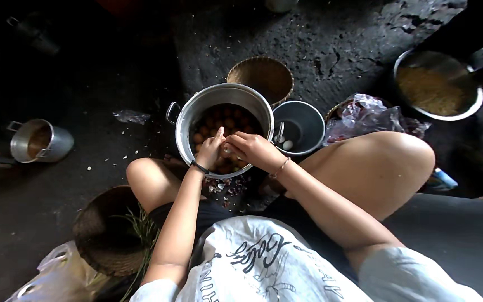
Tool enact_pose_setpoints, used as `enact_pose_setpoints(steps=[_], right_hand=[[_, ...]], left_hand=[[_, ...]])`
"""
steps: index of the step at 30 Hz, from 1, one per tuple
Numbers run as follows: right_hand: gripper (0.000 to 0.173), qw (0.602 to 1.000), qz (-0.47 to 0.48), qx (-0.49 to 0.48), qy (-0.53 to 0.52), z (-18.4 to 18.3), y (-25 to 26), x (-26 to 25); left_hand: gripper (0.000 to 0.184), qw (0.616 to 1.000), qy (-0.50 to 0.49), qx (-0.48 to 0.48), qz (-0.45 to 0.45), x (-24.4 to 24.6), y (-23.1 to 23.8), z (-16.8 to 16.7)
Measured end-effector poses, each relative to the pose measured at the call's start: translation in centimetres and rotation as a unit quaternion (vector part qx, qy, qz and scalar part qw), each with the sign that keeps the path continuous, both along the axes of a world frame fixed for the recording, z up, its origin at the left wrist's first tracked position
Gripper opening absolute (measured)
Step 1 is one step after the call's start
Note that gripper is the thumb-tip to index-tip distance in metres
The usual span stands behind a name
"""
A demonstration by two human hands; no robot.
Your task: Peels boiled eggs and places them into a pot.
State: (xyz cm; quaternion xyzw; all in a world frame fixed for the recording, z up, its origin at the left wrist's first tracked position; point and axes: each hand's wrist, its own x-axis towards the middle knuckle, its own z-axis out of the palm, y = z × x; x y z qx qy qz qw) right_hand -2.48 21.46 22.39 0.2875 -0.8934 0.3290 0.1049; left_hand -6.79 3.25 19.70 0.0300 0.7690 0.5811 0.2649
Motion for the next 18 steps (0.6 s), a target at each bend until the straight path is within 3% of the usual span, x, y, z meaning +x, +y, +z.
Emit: enact_pose_setpoints(steps=[6,11,14,18], right_hand=[[0.012,0.998,-0.062,-0.003,0.011,-1.5,-0.4,0.2],[0.019,0.974,-0.155,-0.055,-0.154,-1.3,0.2,-0.7],[0.022,0.969,-0.127,-0.047,-0.208,-0.8,0.9,-1.3],[0.03,0.956,-0.094,-0.127,-0.249,0.1,0.3,-0.3]], left_hand=[[0.064,0.999,0.033,-0.013,0.002,0.0,0.3,-1.0],[0.054,0.998,0.055,0.025,0.027,0.7,0.5,-0.1],[0.05,0.994,0.081,0.066,0.04,0.6,0.2,-0.2],[0.049,0.99,0.114,0.066,0.043,0.5,-0.2,-0.6]])
